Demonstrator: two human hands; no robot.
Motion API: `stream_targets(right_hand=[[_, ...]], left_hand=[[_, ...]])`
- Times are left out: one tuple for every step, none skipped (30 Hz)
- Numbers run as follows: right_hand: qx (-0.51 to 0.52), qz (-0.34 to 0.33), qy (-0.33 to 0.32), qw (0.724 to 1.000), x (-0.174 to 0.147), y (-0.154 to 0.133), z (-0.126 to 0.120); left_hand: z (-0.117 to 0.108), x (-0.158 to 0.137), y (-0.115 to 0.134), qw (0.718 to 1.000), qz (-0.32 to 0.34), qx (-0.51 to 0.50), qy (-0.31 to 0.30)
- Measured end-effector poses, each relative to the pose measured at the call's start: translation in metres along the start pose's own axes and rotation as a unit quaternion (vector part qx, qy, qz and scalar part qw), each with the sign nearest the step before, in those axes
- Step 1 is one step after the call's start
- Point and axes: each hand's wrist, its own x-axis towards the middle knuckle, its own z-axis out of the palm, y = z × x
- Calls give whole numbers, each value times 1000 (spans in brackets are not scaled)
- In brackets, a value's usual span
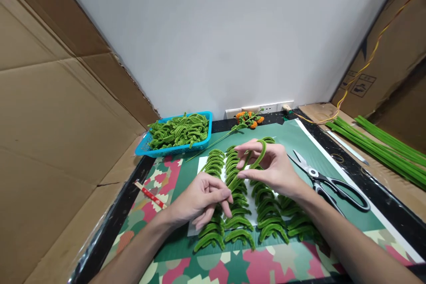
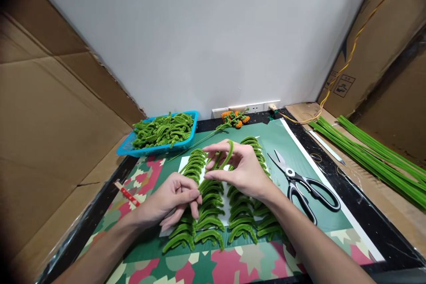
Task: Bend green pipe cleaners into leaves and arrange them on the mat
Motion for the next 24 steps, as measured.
stream_targets(right_hand=[[-4,-2,5,1000,-1,0,0],[-7,-3,9,1000,-1,0,0],[-9,-5,11,1000,-1,0,0],[-11,-6,14,1000,-2,0,0],[-17,-7,17,1000,-2,1,-1],[-29,-10,21,999,-2,1,-1],[-47,-15,26,998,-2,0,-2],[-71,-20,33,997,-3,0,-3],[-97,-24,38,994,-3,-1,-4],[-117,-26,40,992,-3,-1,-5],[-127,-26,36,991,-4,-2,-6],[-126,-23,27,991,-4,-4,-7],[-116,-17,16,993,-4,-5,-8],[-102,-9,6,995,-4,-6,-8],[-89,-1,-2,996,-5,-6,-8],[-82,5,-5,997,-5,-6,-8],[-81,9,-4,997,-5,-7,-8],[-86,10,-2,996,-5,-6,-7],[-93,9,2,996,-5,-6,-6],[-101,7,7,995,-5,-6,-6],[-106,4,13,994,-5,-6,-5],[-109,2,20,994,-5,-5,-5],[-108,2,28,994,-5,-5,-4],[-104,1,37,994,-5,-5,-4]], left_hand=[[-1,0,0,1000,6,-4,6],[-1,-1,-1,1000,13,-6,10],[-1,-1,-1,1000,20,-7,15],[0,-1,-1,999,27,-7,19],[1,-1,-1,999,33,-8,23],[2,-1,-1,999,39,-10,25],[3,-1,-1,998,45,-13,29],[3,0,-1,998,54,-17,34],[3,0,-1,997,63,-23,41],[2,1,-1,996,72,-31,49],[1,1,-2,994,81,-41,58],[0,2,-2,993,89,-52,65],[0,2,-3,991,94,-63,69],[-1,2,-4,990,97,-73,68],[-1,2,-4,990,99,-80,64],[-1,3,-5,989,102,-86,59],[0,3,-6,989,103,-89,53],[0,3,-6,989,105,-89,48],[2,3,-6,989,107,-88,44],[3,3,-6,990,107,-87,40],[3,3,-6,990,106,-84,37],[4,2,-6,991,103,-79,33],[4,2,-6,992,99,-73,29],[5,1,-5,993,93,-65,22]])
